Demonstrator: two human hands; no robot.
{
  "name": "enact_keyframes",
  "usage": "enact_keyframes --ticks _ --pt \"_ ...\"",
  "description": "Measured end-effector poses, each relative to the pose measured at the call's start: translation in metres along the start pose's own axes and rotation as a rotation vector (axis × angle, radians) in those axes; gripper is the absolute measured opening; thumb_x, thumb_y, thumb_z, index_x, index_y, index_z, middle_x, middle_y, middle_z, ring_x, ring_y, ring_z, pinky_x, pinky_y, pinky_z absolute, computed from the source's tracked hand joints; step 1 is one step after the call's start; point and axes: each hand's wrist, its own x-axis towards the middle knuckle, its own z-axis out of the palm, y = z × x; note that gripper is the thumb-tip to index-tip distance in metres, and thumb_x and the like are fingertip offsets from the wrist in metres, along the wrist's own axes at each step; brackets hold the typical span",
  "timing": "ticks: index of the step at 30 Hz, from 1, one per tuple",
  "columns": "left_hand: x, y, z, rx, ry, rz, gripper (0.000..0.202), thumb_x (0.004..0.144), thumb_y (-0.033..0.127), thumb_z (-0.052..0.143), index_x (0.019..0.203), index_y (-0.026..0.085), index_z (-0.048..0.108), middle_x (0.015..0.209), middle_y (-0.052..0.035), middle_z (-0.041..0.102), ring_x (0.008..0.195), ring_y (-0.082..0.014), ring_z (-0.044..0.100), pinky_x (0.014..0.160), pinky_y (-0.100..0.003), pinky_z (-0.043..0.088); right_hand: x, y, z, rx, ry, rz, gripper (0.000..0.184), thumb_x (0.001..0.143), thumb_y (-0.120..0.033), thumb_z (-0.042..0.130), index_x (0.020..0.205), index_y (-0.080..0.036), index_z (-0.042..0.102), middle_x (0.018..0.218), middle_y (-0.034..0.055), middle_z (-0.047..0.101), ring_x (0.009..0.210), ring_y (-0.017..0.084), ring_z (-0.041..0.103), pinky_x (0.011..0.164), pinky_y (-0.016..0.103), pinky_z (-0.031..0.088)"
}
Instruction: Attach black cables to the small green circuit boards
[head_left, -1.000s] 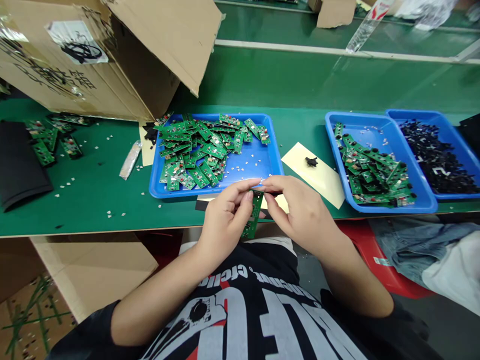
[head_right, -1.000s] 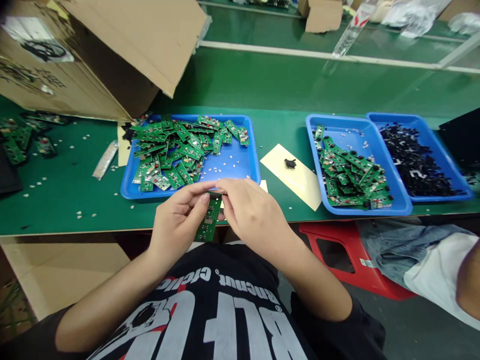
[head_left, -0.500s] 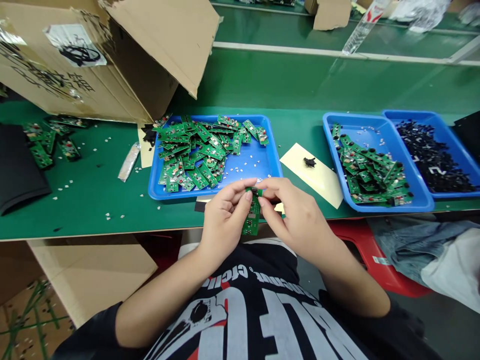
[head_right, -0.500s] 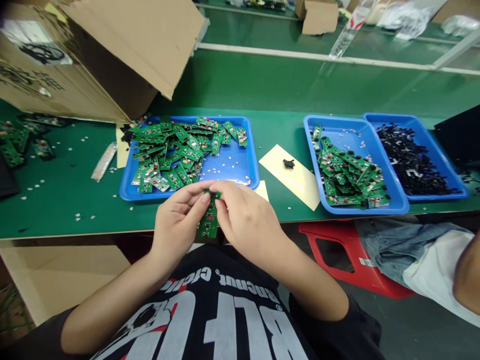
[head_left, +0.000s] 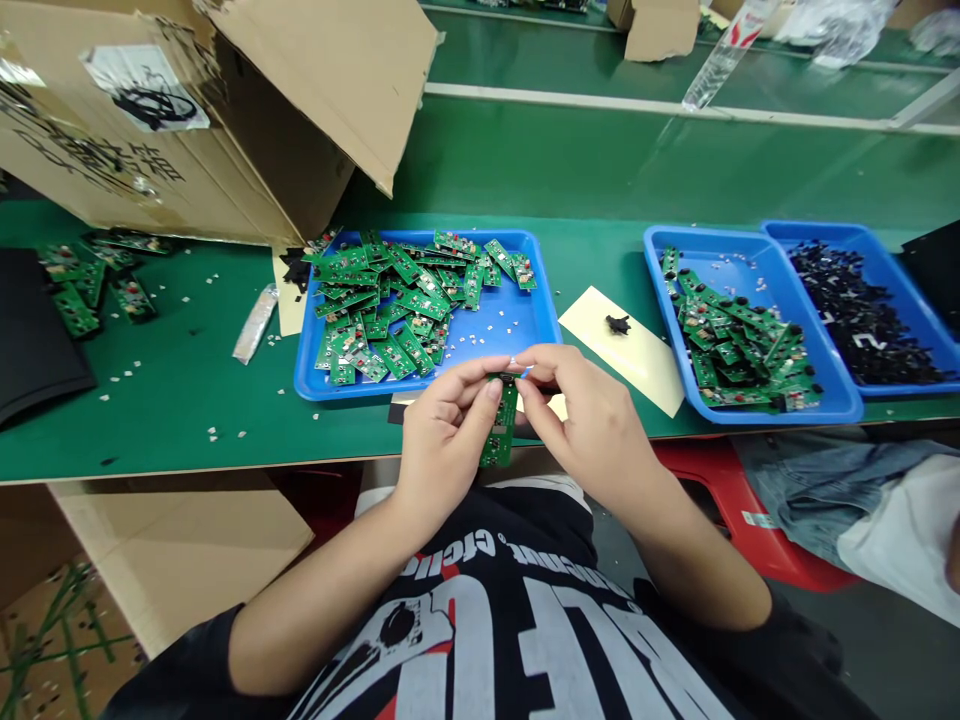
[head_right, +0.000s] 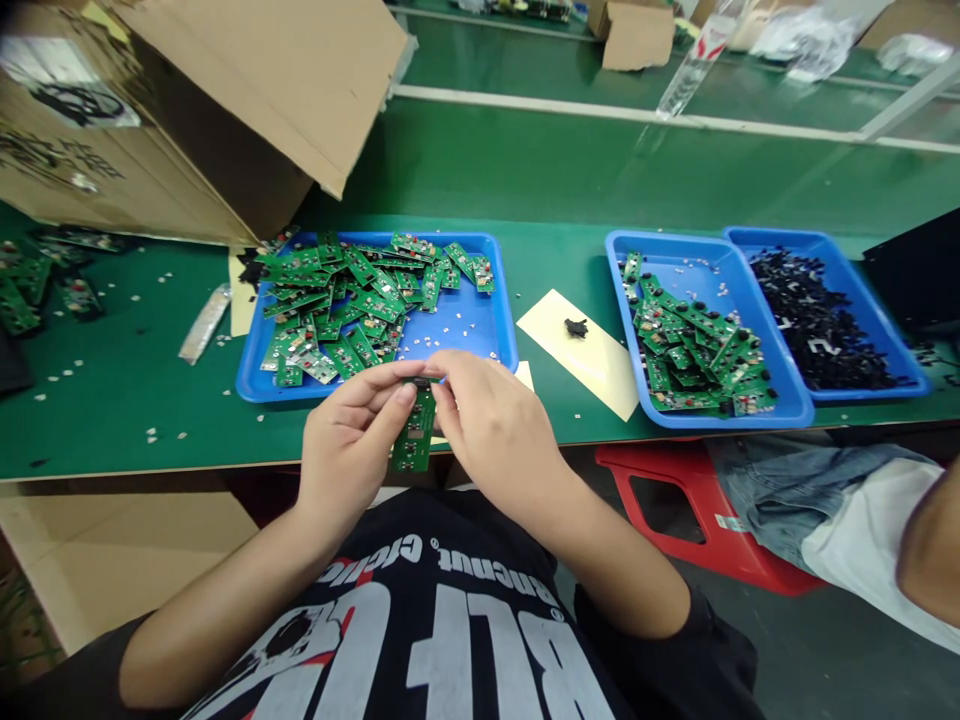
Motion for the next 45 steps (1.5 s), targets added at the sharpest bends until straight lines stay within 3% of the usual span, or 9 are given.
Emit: enact_keyframes --ticks 13,18,21,24,29,33,35,40,45 --pt "0.008 0.009 -0.016 -0.129 -0.252 -0.186 0.036 0.081 0.031 0.064 0.113 0.015 0.058 0.082 -0.0045 0.074 0.057 -0.0138 0.069 0.056 -0.023 0.059 0.003 0.023 -0.015 -0.101 -0.048 -0.33 0.012 0.093 -0.018 0.047 0.095 -0.017 0.059 0.085 0.0072 0.065 0.077 0.018 0.058 0.07 0.033 0.05" --pt "0.006 0.011 -0.014 -0.131 -0.449 -0.198 0.042 0.084 0.025 0.059 0.123 0.016 0.047 0.073 -0.001 0.071 0.056 -0.0134 0.068 0.056 -0.024 0.058 0.009 0.023 -0.01 -0.037 0.002 -0.334 0.02 0.091 -0.018 0.049 0.108 -0.023 0.058 0.11 0.0098 0.062 0.102 0.022 0.059 0.084 0.041 0.053" --pt "0.002 0.006 -0.014 -0.048 -0.432 -0.058 0.047 0.086 0.023 0.056 0.129 0.018 0.041 0.083 -0.004 0.072 0.063 -0.0133 0.069 0.062 -0.024 0.057 0.012 0.022 -0.015 0.013 0.052 -0.277 0.028 0.091 -0.022 0.05 0.117 -0.027 0.055 0.131 0.0104 0.052 0.12 0.025 0.052 0.094 0.049 0.05" --pt "0.002 -0.002 -0.018 0.243 -0.278 0.183 0.043 0.087 0.022 0.055 0.129 0.02 0.044 0.092 -0.006 0.073 0.07 -0.013 0.069 0.066 -0.023 0.055 0.009 0.023 -0.024 0.099 0.183 -0.189 0.029 0.092 -0.02 0.047 0.118 -0.025 0.055 0.124 0.0092 0.059 0.12 0.026 0.054 0.097 0.051 0.049" --pt "0.01 -0.008 -0.033 0.623 -0.189 0.518 0.033 0.085 0.021 0.056 0.118 0.021 0.056 0.094 -0.0048 0.075 0.076 -0.0146 0.069 0.066 -0.023 0.052 0.004 0.034 -0.041 0.127 0.472 -0.026 0.019 0.087 -0.017 0.055 0.099 -0.024 0.068 0.099 0.006 0.07 0.1 0.026 0.065 0.09 0.049 0.051" --pt "0.018 -0.006 -0.043 0.712 -0.16 0.587 0.019 0.085 0.02 0.056 0.102 0.021 0.065 0.09 -0.0033 0.075 0.068 -0.0136 0.068 0.06 -0.023 0.05 0.0 0.041 -0.062 0.175 0.817 0.126 0.022 0.083 -0.012 0.058 0.087 -0.026 0.075 0.084 0.003 0.071 0.072 0.024 0.068 0.068 0.042 0.053" --pt "0.021 -0.006 -0.047 0.717 -0.167 0.628 0.017 0.085 0.019 0.056 0.099 0.022 0.065 0.091 -0.0035 0.075 0.072 -0.0143 0.069 0.064 -0.025 0.05 -0.004 0.04 -0.072 0.205 0.87 0.208 0.023 0.082 -0.013 0.058 0.084 -0.027 0.075 0.085 0.0011 0.071 0.074 0.025 0.067 0.068 0.042 0.051" --pt "0.026 -0.007 -0.045 0.705 -0.215 0.763 0.01 0.084 0.019 0.06 0.094 0.021 0.062 0.098 -0.0066 0.073 0.088 -0.0176 0.068 0.076 -0.032 0.049 -0.009 0.033 -0.071 0.294 0.727 0.27 0.027 0.085 -0.014 0.052 0.087 -0.032 0.072 0.09 -0.0007 0.07 0.086 0.026 0.067 0.081 0.046 0.053" --pt "0.023 -0.004 -0.036 0.622 -0.271 0.829 0.019 0.084 0.021 0.059 0.103 0.021 0.057 0.092 -0.0068 0.069 0.085 -0.0172 0.065 0.071 -0.031 0.049 0.004 0.026 -0.035 0.291 -0.017 0.019 0.018 0.088 -0.026 0.054 0.101 -0.024 0.067 0.105 0.0043 0.071 0.101 0.023 0.066 0.093 0.046 0.051"
